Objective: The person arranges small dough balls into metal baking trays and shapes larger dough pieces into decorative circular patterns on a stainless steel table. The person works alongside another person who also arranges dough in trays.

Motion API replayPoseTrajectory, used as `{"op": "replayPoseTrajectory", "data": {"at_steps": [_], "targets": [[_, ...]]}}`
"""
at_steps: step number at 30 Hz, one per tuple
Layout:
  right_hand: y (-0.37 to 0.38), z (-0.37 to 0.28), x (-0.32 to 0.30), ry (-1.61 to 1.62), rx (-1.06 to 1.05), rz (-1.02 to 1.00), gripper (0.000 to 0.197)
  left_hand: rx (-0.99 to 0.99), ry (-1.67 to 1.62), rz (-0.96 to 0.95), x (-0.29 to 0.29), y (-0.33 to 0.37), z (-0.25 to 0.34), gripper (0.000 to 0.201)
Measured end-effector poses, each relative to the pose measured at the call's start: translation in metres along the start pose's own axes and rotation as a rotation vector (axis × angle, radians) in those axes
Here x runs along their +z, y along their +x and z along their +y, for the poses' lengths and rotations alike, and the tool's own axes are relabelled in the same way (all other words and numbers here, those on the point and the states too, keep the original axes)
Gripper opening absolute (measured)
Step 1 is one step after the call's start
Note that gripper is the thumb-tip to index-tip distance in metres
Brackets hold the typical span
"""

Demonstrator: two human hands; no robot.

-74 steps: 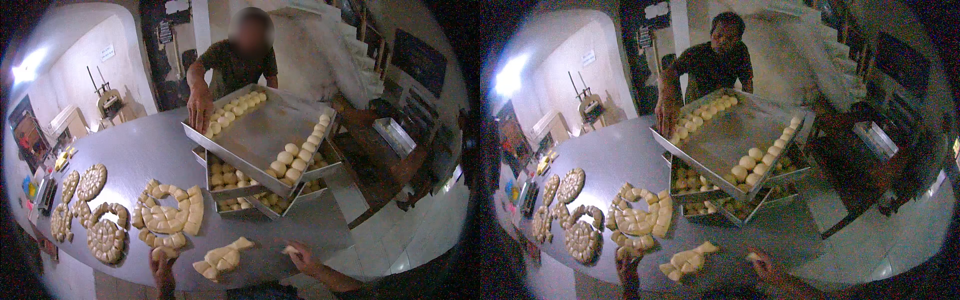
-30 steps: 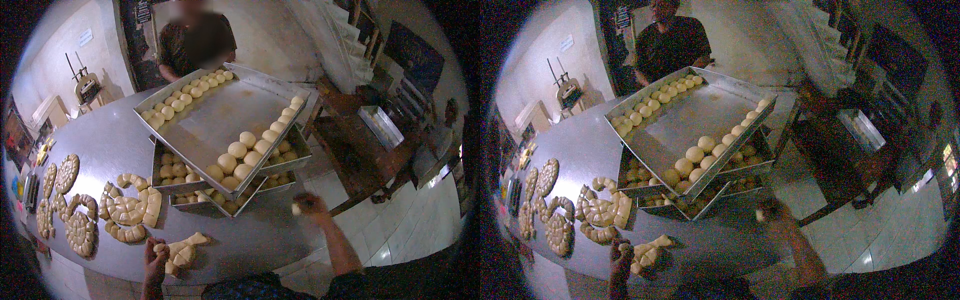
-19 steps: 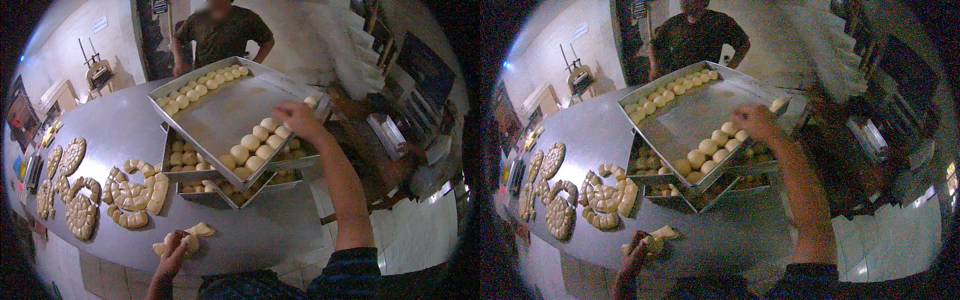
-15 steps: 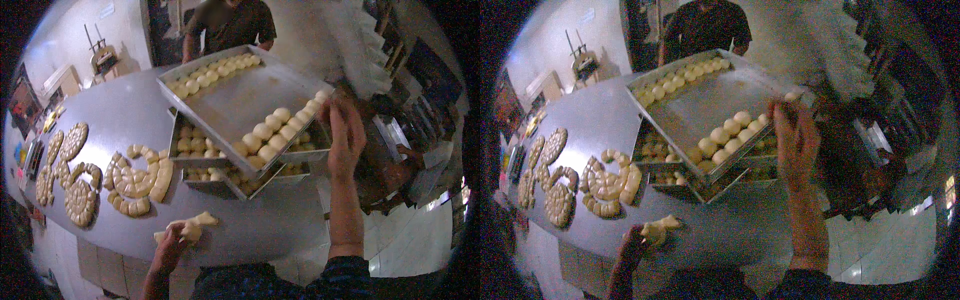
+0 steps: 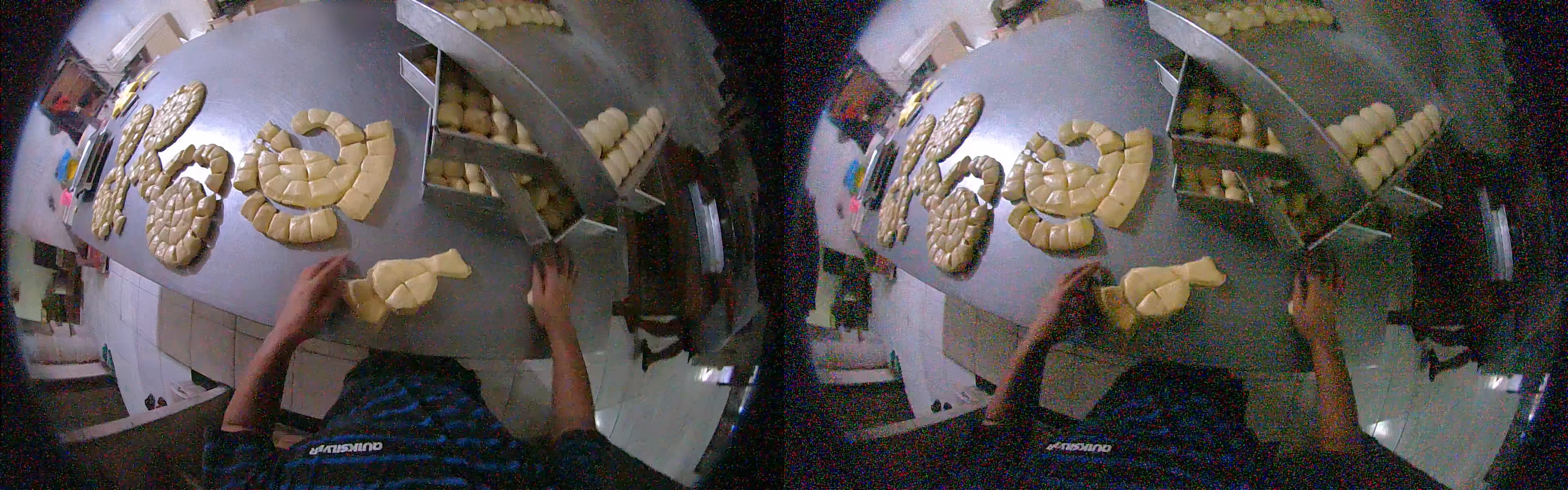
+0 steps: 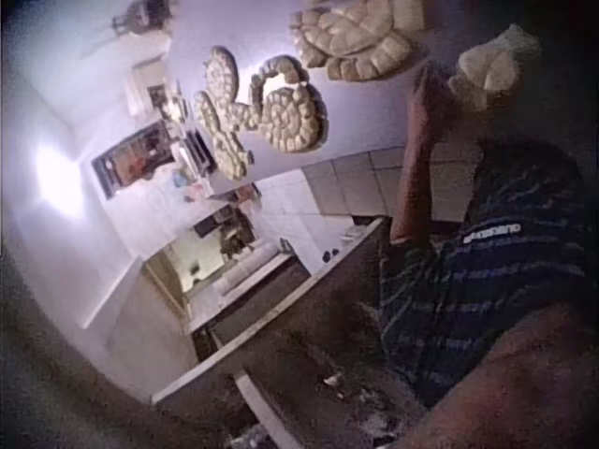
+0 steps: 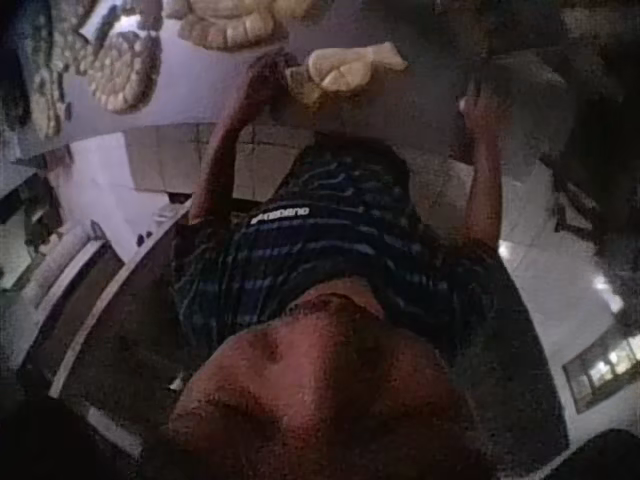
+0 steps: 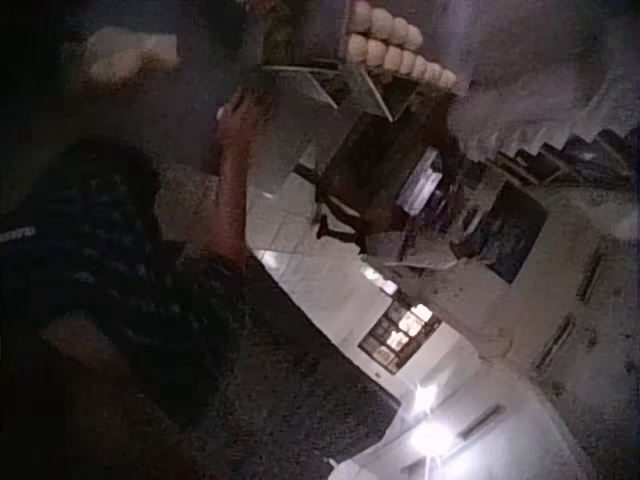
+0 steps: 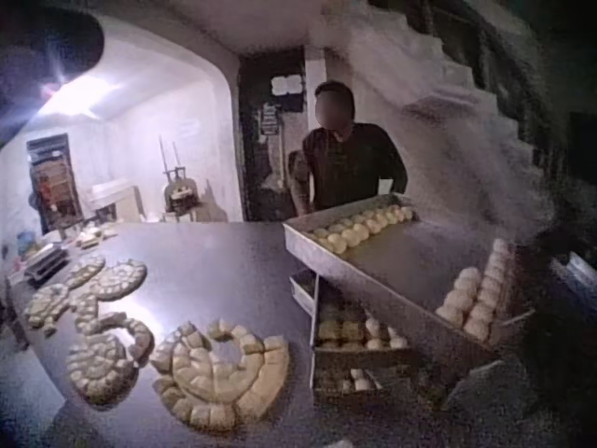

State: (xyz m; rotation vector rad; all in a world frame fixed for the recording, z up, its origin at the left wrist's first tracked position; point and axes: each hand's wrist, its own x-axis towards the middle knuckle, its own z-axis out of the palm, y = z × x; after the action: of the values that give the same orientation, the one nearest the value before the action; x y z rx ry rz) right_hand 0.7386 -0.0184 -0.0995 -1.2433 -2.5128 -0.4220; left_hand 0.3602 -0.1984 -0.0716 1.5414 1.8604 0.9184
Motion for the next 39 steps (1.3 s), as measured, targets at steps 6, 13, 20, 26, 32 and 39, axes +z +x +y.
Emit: {"op": "replayPoseTrajectory", "data": {"at_steps": [6, 13, 20, 26, 32, 39], "targets": [[-0.066, -0.026, 0.04, 0.509, 0.242, -0.08, 0.032, 0.015, 0.089, -0.282, -0.008, -0.002, -0.008, 0.049], [0.034, -0.004, 0.022, 0.507, 0.566, 0.164, 0.026, -0.315, -0.291, 0.468, -0.101, -0.053, -0.158, 0.022], [-0.023, 0.051, 0.038, 0.535, 0.515, 0.11, 0.025, -0.338, -0.76, 0.771, -0.08, -0.049, -0.064, 0.014], [-0.016, 0.003, 0.003, 0.395, 0.21, 0.023, 0.03, -0.164, -1.114, 0.063, -0.03, -0.003, -0.007, 0.028], [-0.057, 0.069, 0.006, 0.283, 0.304, -0.082, 0.037, -0.166, -1.112, 0.081, 0.029, 0.022, 0.053, 0.04], [0.008, 0.141, -0.08, 1.053, 0.791, -0.211, 0.045, -0.256, -1.134, 0.423, 0.029, 0.006, 0.047, 0.032]]}}
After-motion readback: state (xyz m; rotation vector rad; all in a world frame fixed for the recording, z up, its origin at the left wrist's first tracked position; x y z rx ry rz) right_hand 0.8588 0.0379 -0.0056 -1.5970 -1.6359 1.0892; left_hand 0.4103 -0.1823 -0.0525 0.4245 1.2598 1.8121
